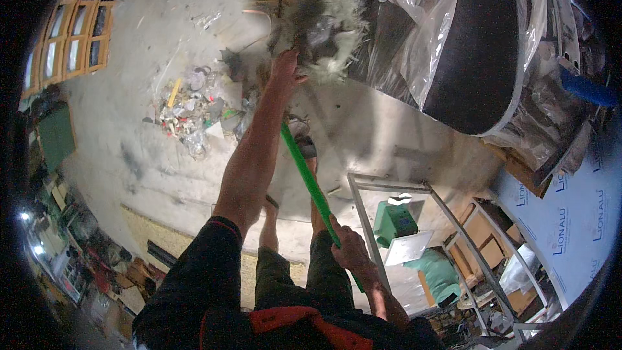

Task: The person sweeps debris on a concrete floor using a broom and dustpan. They gather scattered trash into a pile, scoop it into the dustpan, and lift the dustpan to empty the contents into a nearby bag. The person repeats this process to clear the floor area.

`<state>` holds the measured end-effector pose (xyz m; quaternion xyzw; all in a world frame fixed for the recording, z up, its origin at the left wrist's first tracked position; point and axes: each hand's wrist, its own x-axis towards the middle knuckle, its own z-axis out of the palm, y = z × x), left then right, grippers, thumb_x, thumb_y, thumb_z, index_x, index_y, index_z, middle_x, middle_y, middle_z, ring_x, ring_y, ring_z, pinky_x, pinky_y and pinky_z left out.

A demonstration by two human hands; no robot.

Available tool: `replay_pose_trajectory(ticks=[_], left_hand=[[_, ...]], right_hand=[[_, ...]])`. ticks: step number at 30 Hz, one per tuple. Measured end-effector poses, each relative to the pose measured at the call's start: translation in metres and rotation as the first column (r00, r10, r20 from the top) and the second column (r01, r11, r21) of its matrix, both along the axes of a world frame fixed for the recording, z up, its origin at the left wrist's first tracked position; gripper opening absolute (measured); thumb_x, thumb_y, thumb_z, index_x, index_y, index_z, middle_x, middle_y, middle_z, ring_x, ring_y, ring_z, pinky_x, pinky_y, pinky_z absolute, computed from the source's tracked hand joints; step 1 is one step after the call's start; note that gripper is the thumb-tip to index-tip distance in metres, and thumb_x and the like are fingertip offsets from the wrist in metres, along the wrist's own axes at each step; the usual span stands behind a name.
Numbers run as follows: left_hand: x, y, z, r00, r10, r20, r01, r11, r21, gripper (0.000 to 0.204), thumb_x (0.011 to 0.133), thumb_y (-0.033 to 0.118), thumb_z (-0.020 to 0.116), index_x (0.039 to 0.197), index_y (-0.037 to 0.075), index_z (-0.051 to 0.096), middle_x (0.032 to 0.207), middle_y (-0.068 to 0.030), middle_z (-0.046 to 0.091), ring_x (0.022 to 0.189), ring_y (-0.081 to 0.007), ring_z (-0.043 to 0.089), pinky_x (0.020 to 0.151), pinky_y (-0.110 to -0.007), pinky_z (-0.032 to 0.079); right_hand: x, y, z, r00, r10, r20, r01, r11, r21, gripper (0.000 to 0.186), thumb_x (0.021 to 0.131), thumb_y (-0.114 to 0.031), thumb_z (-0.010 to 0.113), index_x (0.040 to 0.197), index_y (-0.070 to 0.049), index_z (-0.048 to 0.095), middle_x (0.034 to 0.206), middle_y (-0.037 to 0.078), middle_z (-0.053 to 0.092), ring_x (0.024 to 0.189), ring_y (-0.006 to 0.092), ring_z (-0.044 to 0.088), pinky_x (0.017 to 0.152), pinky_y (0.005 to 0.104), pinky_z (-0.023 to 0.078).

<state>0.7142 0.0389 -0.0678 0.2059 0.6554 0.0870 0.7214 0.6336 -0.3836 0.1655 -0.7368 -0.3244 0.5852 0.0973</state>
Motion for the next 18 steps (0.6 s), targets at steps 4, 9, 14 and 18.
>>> replay_pose_trajectory(ticks=[4, 9, 14, 18], left_hand=[[0.000, 0.019, 0.017, 0.704, -0.481, -0.522, 0.655, 0.724, 0.215, 0.067, 0.083, 0.038, 0.075, 0.140, 0.010, 0.052, 0.151, -0.0147, 0.039, 0.137, -0.0404, 0.041, 0.103, -0.067, 0.041], [0.006, 0.023, 0.027, 0.600, -0.153, -0.785, 0.753, 0.440, 0.489, 0.052, 0.080, 0.039, 0.078, 0.126, 0.015, 0.068, 0.163, -0.0123, 0.017, 0.146, -0.0427, 0.024, 0.113, -0.065, 0.030], [0.027, 0.076, 0.005, 0.245, -0.433, -0.868, 0.940, -0.113, 0.322, 0.058, 0.081, 0.044, 0.076, 0.130, 0.016, 0.065, 0.145, -0.0188, 0.051, 0.139, -0.0391, 0.042, 0.112, -0.049, 0.040], [0.038, 0.099, -0.046, 0.313, -0.623, -0.716, 0.948, 0.157, 0.278, 0.048, 0.086, 0.019, 0.068, 0.133, 0.019, 0.064, 0.137, -0.0277, 0.055, 0.133, -0.0403, 0.050, 0.113, -0.046, 0.041]], right_hand=[[0.000, -0.004, -0.008, 1.000, -0.005, 0.012, 0.004, 1.000, 0.011, 0.091, 0.075, -0.009, 0.067, 0.158, -0.011, 0.029, 0.094, 0.026, 0.062, 0.087, 0.0461, 0.064, 0.077, 0.0549, 0.052], [0.003, -0.008, -0.009, 1.000, -0.004, 0.011, 0.004, 1.000, 0.016, 0.090, 0.075, -0.009, 0.068, 0.157, -0.011, 0.030, 0.094, 0.026, 0.063, 0.086, 0.0462, 0.064, 0.076, 0.0553, 0.052], [0.012, -0.010, -0.002, 0.999, 0.024, -0.026, -0.024, 1.000, 0.003, 0.086, 0.078, -0.011, 0.068, 0.156, -0.008, 0.032, 0.097, 0.026, 0.064, 0.091, 0.0460, 0.064, 0.080, 0.0537, 0.051], [0.033, 0.002, -0.014, 0.998, 0.052, 0.024, -0.054, 0.997, 0.060, 0.088, 0.080, -0.014, 0.070, 0.157, -0.008, 0.028, 0.099, 0.027, 0.065, 0.093, 0.0471, 0.064, 0.085, 0.0548, 0.052]])
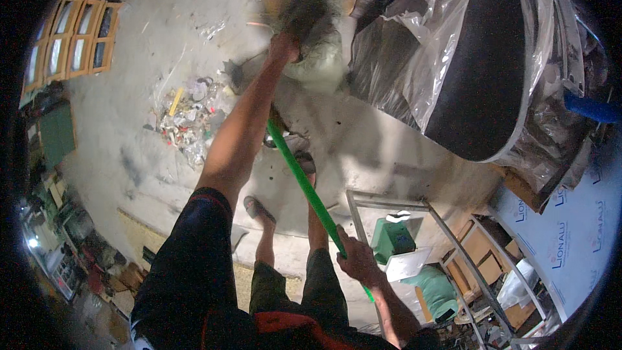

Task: The person sweeps debris on a concrete floor using a broom and dustpan. They gather scattered trash into a pile, scoop it into the dustpan, and lift the dustpan to empty the contents into a nearby bag. The person repeats this process to clear the floor area.

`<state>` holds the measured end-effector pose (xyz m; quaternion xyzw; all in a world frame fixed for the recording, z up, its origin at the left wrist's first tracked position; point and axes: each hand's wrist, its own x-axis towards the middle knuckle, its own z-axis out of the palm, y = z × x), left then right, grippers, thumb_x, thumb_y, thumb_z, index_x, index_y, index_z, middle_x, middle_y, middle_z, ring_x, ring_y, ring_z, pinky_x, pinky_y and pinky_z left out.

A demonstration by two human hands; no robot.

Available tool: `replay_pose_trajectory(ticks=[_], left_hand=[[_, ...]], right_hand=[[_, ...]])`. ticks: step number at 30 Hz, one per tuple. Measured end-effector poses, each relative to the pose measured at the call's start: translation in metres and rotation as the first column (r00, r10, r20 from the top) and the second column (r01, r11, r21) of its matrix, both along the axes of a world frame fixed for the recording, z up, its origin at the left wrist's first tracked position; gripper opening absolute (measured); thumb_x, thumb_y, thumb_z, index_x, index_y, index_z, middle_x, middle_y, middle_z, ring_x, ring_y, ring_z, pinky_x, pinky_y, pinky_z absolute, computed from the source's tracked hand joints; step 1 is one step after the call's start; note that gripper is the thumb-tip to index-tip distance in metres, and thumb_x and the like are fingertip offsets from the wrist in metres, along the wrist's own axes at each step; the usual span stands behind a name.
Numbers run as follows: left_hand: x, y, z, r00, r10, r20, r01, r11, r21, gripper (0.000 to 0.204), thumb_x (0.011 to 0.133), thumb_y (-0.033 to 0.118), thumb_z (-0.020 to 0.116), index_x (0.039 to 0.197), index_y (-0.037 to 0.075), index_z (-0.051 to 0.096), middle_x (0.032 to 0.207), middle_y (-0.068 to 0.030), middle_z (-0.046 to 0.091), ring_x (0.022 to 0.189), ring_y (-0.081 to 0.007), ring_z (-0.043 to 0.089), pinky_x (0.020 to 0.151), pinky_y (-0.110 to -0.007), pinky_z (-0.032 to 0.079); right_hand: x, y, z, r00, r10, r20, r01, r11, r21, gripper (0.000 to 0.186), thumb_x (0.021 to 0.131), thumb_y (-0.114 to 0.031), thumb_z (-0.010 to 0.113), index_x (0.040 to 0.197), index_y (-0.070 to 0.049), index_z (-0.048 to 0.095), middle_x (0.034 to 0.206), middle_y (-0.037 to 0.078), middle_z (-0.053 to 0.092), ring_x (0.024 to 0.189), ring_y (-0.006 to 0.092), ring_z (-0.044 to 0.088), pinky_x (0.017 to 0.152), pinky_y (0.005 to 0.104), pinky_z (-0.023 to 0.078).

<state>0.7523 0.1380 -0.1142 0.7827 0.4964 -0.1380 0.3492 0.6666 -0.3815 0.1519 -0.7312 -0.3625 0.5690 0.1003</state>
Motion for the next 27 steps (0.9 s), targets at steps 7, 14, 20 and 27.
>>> replay_pose_trajectory(ticks=[7, 14, 20, 27], left_hand=[[0.019, -0.034, 0.008, 0.897, -0.369, 0.245, 0.277, 0.899, 0.338, 0.069, 0.076, 0.008, 0.067, 0.143, 0.008, 0.050, 0.133, -0.0223, 0.061, 0.121, -0.0392, 0.061, 0.104, -0.047, 0.048], [0.034, -0.038, 0.081, 0.715, -0.363, 0.598, 0.074, 0.889, 0.451, 0.073, 0.075, 0.012, 0.077, 0.143, 0.005, 0.049, 0.147, -0.0167, 0.052, 0.131, -0.0381, 0.053, 0.105, -0.050, 0.047], [0.002, -0.026, 0.045, 0.951, -0.070, 0.301, -0.042, 0.936, 0.350, 0.034, 0.078, 0.015, 0.073, 0.111, 0.009, 0.070, 0.118, -0.0171, 0.067, 0.105, -0.0405, 0.067, 0.082, -0.050, 0.057], [-0.001, -0.009, 0.026, 0.861, -0.503, 0.067, 0.418, 0.778, 0.468, 0.023, 0.082, 0.020, 0.068, 0.102, 0.010, 0.074, 0.108, -0.0180, 0.069, 0.107, -0.0394, 0.063, 0.081, -0.050, 0.057]], right_hand=[[0.073, 0.116, -0.064, 0.754, 0.501, 0.424, -0.432, 0.865, -0.254, 0.070, 0.081, -0.014, 0.068, 0.144, 0.001, 0.042, 0.097, 0.018, 0.068, 0.081, 0.0369, 0.072, 0.067, 0.0490, 0.058], [0.113, 0.210, -0.090, 0.618, 0.354, 0.702, -0.541, 0.839, 0.052, 0.015, 0.082, -0.018, 0.063, 0.073, -0.007, 0.068, 0.081, 0.010, 0.066, 0.069, 0.0239, 0.067, 0.053, 0.0405, 0.050], [0.135, 0.296, -0.086, 0.350, 0.355, 0.867, -0.642, 0.764, -0.054, 0.017, 0.083, -0.016, 0.060, 0.088, -0.003, 0.069, 0.078, 0.012, 0.062, 0.070, 0.0260, 0.062, 0.059, 0.0399, 0.048], [0.198, 0.378, -0.141, 0.440, 0.322, 0.838, -0.396, 0.907, -0.141, 0.028, 0.092, -0.018, 0.058, 0.118, -0.008, 0.064, 0.127, 0.008, 0.062, 0.117, 0.0262, 0.057, 0.097, 0.0394, 0.049]])
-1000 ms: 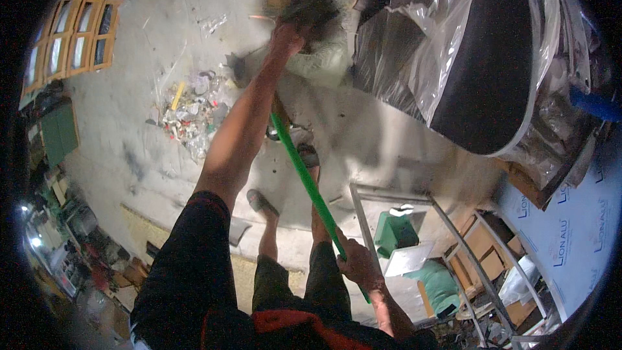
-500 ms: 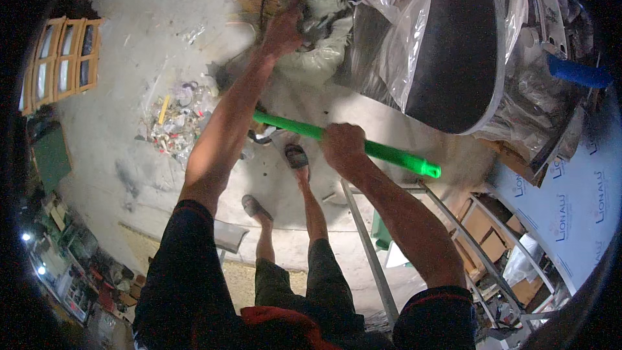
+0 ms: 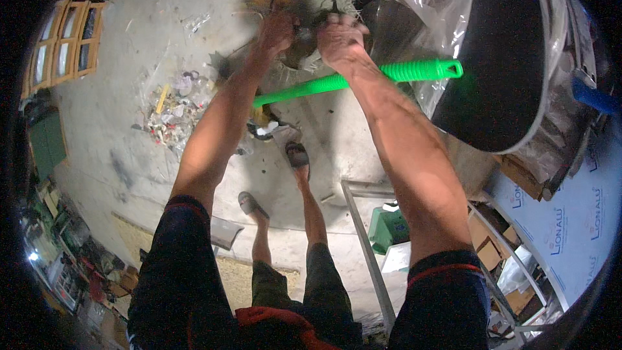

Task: The person sweeps debris on a concrete floor using a broom and dustpan. They gather scattered trash into a pile, scoop it into the dustpan, and lift the dustpan to empty the contents into a nearby bag. The person repeats this process to clear the floor area.

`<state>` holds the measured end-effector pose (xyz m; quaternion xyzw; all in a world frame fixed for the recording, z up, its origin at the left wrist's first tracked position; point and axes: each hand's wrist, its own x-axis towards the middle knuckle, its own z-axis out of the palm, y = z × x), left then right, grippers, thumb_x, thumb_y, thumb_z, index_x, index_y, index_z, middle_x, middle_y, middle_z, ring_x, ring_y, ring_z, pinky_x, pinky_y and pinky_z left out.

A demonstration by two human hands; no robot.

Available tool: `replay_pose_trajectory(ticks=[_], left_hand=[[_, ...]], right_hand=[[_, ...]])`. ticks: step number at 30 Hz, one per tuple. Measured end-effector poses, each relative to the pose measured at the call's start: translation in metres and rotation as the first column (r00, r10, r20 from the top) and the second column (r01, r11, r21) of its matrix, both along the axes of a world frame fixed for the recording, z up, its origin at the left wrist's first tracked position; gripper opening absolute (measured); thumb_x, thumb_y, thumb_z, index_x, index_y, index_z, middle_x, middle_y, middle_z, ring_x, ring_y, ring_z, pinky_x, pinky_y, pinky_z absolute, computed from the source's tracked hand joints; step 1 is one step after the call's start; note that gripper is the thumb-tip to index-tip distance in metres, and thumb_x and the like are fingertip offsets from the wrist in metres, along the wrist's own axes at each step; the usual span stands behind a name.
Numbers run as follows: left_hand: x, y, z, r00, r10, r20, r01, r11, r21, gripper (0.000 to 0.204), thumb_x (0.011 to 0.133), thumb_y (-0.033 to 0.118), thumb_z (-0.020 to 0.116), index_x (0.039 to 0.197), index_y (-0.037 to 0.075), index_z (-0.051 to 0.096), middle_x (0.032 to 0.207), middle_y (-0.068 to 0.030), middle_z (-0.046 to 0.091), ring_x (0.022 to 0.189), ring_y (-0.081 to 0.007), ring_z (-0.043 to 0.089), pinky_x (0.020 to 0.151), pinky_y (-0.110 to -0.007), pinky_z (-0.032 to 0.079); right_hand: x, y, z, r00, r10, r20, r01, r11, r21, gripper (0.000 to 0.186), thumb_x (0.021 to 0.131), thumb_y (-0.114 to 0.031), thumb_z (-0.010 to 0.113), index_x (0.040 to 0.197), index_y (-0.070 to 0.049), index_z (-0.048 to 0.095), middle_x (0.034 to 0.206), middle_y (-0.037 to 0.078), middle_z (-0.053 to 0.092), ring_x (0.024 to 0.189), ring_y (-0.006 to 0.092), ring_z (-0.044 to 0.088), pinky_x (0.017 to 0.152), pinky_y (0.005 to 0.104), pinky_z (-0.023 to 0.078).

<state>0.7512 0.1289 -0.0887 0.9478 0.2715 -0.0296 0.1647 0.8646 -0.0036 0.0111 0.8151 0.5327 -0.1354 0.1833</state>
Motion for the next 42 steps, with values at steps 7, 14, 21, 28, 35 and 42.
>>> replay_pose_trajectory(ticks=[7, 14, 21, 28, 35, 42], left_hand=[[0.027, 0.032, -0.066, 0.987, 0.154, -0.038, -0.141, 0.962, 0.232, 0.048, 0.084, 0.023, 0.066, 0.127, 0.001, 0.063, 0.141, -0.0235, 0.051, 0.132, -0.0463, 0.045, 0.099, -0.069, 0.039], [0.049, 0.098, -0.106, 0.967, 0.143, 0.212, -0.232, 0.838, 0.494, 0.067, 0.085, 0.022, 0.064, 0.142, -0.006, 0.043, 0.153, -0.0264, 0.035, 0.140, -0.0454, 0.034, 0.108, -0.069, 0.028], [0.030, 0.045, -0.037, 0.927, 0.340, 0.159, -0.337, 0.940, -0.047, 0.068, 0.085, 0.015, 0.065, 0.149, 0.014, 0.041, 0.158, -0.0246, 0.026, 0.139, -0.0550, 0.030, 0.104, -0.075, 0.031], [0.021, -0.003, 0.006, 0.906, 0.364, 0.216, -0.334, 0.928, -0.164, 0.075, 0.081, 0.033, 0.078, 0.149, 0.031, 0.046, 0.164, -0.0240, 0.008, 0.137, -0.0637, 0.025, 0.104, -0.077, 0.030], [0.004, -0.027, 0.023, 0.961, 0.275, 0.035, -0.270, 0.957, -0.108, 0.077, 0.076, 0.056, 0.080, 0.144, 0.030, 0.054, 0.167, -0.0196, 0.004, 0.142, -0.0628, 0.015, 0.105, -0.078, 0.027], [-0.005, -0.034, 0.030, 0.929, 0.367, 0.051, -0.333, 0.886, -0.323, 0.076, 0.080, 0.056, 0.076, 0.146, 0.028, 0.052, 0.165, -0.0240, 0.005, 0.144, -0.0600, 0.016, 0.107, -0.077, 0.027]], right_hand=[[0.018, 0.003, -0.011, 0.951, 0.010, -0.308, -0.189, 0.807, -0.559, 0.032, 0.085, -0.017, 0.065, 0.115, -0.007, 0.071, 0.118, 0.011, 0.071, 0.110, 0.0297, 0.068, 0.084, 0.0416, 0.056], [0.027, 0.006, 0.008, 0.987, -0.039, -0.156, -0.062, 0.799, -0.598, 0.033, 0.090, -0.025, 0.065, 0.122, -0.021, 0.073, 0.121, 0.002, 0.071, 0.106, 0.0245, 0.069, 0.083, 0.0502, 0.057], [0.013, 0.005, 0.031, 0.982, -0.025, -0.187, -0.057, 0.904, -0.423, 0.030, 0.089, -0.020, 0.063, 0.118, -0.016, 0.073, 0.124, 0.007, 0.071, 0.114, 0.0238, 0.068, 0.085, 0.0445, 0.059], [-0.024, -0.026, 0.087, 0.935, -0.051, -0.352, -0.103, 0.909, -0.405, 0.029, 0.092, -0.018, 0.061, 0.115, -0.005, 0.071, 0.120, 0.017, 0.071, 0.111, 0.0321, 0.069, 0.095, 0.0421, 0.055], [-0.087, -0.150, 0.126, 0.879, 0.358, -0.315, -0.269, 0.917, 0.293, 0.028, 0.085, -0.024, 0.068, 0.102, -0.006, 0.055, 0.078, 0.008, 0.053, 0.082, 0.0312, 0.064, 0.078, 0.0490, 0.053], [-0.115, -0.207, 0.184, 0.926, -0.052, -0.375, 0.016, 0.995, -0.099, 0.028, 0.087, -0.022, 0.070, 0.103, -0.003, 0.056, 0.083, 0.016, 0.062, 0.080, 0.0358, 0.068, 0.071, 0.0502, 0.054]])
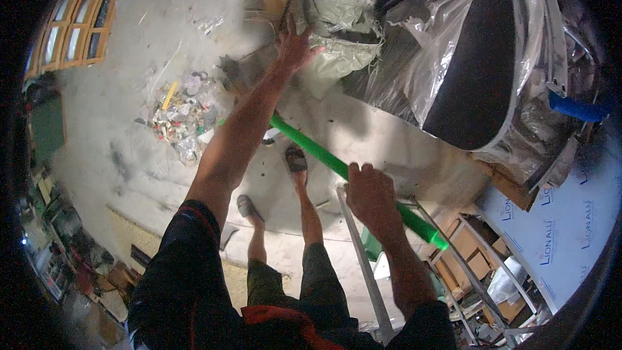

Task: The person sweeps debris on a concrete floor using a broom and dustpan. They gather scattered trash into a pile, scoop it into the dustpan, and lift the dustpan to empty the contents into a nearby bag. The person repeats this process to clear the floor area.

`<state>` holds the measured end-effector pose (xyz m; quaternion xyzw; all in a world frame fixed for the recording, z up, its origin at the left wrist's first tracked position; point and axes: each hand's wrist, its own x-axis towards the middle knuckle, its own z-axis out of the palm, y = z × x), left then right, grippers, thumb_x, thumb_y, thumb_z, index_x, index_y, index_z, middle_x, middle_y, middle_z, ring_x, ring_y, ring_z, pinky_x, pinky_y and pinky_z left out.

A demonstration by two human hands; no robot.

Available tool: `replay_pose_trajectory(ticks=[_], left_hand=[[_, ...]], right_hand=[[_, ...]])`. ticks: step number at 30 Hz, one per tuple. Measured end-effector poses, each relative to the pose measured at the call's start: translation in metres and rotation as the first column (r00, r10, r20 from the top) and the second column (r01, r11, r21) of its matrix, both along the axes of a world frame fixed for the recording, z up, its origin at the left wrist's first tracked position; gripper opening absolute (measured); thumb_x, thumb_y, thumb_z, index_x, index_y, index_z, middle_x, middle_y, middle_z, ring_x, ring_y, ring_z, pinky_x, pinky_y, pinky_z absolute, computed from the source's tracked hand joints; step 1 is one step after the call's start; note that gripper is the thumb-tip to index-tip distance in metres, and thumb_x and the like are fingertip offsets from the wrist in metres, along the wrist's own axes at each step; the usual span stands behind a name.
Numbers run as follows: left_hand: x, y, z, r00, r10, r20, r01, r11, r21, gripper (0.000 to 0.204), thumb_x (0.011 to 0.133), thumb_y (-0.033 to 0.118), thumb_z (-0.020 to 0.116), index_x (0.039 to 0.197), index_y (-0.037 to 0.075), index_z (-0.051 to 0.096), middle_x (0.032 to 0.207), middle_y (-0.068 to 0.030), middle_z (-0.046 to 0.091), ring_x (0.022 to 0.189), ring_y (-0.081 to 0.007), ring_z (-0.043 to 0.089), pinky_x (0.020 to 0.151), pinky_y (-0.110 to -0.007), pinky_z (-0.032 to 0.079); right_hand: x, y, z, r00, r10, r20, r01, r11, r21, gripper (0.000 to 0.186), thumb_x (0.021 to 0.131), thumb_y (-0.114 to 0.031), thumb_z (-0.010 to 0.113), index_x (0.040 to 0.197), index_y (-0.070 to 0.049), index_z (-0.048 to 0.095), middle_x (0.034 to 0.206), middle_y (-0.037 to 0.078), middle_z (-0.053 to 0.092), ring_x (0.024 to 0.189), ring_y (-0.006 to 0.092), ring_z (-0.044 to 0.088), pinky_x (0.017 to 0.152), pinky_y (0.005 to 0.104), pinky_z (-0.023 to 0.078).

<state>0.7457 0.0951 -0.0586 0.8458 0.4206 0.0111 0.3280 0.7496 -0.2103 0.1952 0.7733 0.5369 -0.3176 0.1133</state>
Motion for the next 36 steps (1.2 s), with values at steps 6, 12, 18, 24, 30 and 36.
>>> replay_pose_trajectory(ticks=[6, 12, 18, 24, 30, 36], left_hand=[[0.001, -0.009, 0.010, 0.994, 0.030, 0.101, -0.032, 0.999, 0.019, 0.074, 0.085, 0.047, 0.073, 0.147, 0.015, 0.049, 0.158, -0.0300, 0.026, 0.140, -0.0496, 0.038, 0.110, -0.055, 0.041], [-0.052, -0.025, 0.010, 0.945, 0.230, 0.233, -0.199, 0.969, -0.149, 0.054, 0.086, 0.026, 0.068, 0.134, 0.004, 0.055, 0.127, -0.0283, 0.060, 0.122, -0.0444, 0.056, 0.101, -0.051, 0.047], [-0.266, -0.182, -0.026, 0.937, 0.319, -0.142, -0.348, 0.885, -0.310, 0.050, 0.086, 0.023, 0.067, 0.131, 0.001, 0.057, 0.125, -0.0246, 0.063, 0.122, -0.0418, 0.057, 0.101, -0.051, 0.045], [-0.566, -0.381, 0.015, 0.763, 0.532, -0.368, -0.646, 0.608, -0.461, 0.037, 0.084, 0.020, 0.076, 0.116, 0.006, 0.064, 0.092, -0.0097, 0.071, 0.082, -0.0271, 0.067, 0.076, -0.042, 0.056], [-0.797, -0.494, 0.092, 0.372, 0.659, -0.654, -0.913, 0.388, -0.127, 0.075, 0.077, 0.031, 0.082, 0.137, 0.002, 0.050, 0.117, -0.0233, 0.063, 0.106, -0.0350, 0.063, 0.091, -0.043, 0.054], [-0.967, -0.523, 0.152, -0.127, 0.663, -0.738, -0.817, 0.352, 0.457, 0.073, 0.076, 0.036, 0.077, 0.131, -0.003, 0.051, 0.121, -0.0316, 0.058, 0.110, -0.0430, 0.061, 0.094, -0.048, 0.052]], right_hand=[[-0.021, -0.041, 0.014, 0.969, -0.249, -0.011, 0.244, 0.958, -0.151, 0.027, 0.089, -0.021, 0.069, 0.105, -0.002, 0.057, 0.089, 0.021, 0.066, 0.085, 0.0397, 0.069, 0.077, 0.0530, 0.055], [-0.014, -0.087, 0.031, 0.890, -0.453, -0.045, 0.446, 0.888, -0.110, 0.034, 0.084, -0.013, 0.071, 0.115, -0.005, 0.061, 0.095, 0.023, 0.066, 0.091, 0.0448, 0.065, 0.079, 0.0539, 0.051], [-0.047, -0.174, 0.033, 0.751, -0.560, -0.350, 0.528, 0.827, -0.191, 0.071, 0.085, 0.002, 0.064, 0.152, -0.009, 0.042, 0.112, 0.026, 0.068, 0.099, 0.0314, 0.070, 0.084, 0.0412, 0.053], [-0.134, -0.241, 0.001, 0.841, -0.470, -0.269, 0.487, 0.873, -0.004, 0.063, 0.085, -0.005, 0.061, 0.146, -0.006, 0.047, 0.105, 0.030, 0.066, 0.098, 0.0459, 0.066, 0.085, 0.0469, 0.054], [-0.218, -0.182, -0.080, 0.553, -0.745, -0.373, 0.594, 0.666, -0.450, 0.052, 0.085, -0.006, 0.063, 0.136, -0.002, 0.054, 0.075, 0.012, 0.065, 0.058, 0.0233, 0.064, 0.053, 0.0386, 0.054], [-0.317, -0.076, -0.113, 0.461, -0.690, -0.558, 0.573, 0.711, -0.406, 0.038, 0.089, -0.004, 0.062, 0.127, -0.002, 0.059, 0.070, 0.003, 0.058, 0.052, 0.0134, 0.057, 0.046, 0.0319, 0.050]])
